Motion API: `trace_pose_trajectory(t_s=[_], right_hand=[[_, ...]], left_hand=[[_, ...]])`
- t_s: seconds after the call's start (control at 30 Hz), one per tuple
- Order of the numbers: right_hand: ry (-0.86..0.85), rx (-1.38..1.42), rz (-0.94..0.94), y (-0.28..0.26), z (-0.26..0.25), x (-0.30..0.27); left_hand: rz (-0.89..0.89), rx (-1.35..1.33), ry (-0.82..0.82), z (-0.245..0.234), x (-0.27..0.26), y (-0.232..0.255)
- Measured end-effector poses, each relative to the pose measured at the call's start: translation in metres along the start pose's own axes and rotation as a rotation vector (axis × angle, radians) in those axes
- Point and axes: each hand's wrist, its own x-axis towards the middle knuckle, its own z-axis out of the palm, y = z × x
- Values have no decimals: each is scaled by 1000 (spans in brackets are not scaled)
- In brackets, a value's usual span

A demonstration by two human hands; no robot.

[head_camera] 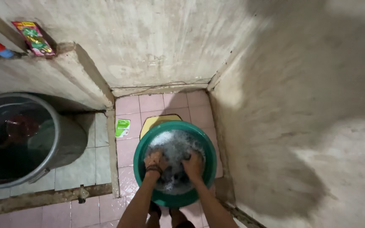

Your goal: The person washes a dark patterned garment by hand in a green basin with soapy water, then rinses it using water from a large bucket with a red ladle and adds detergent from a packet.

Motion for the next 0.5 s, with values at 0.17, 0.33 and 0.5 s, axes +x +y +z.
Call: trace_pose_trajectory(t_s=[0.17, 0.33, 0.5], right_hand=[[122, 310, -111, -37, -60, -26], [-37, 635, -264, -56, -102, -33], [-54, 602, -284, -72, -140, -38]], left_hand=[[139, -244, 81, -73, -46, 23], [336, -672, 108, -137, -86, 23], [665, -721, 165, -186, -110, 18]])
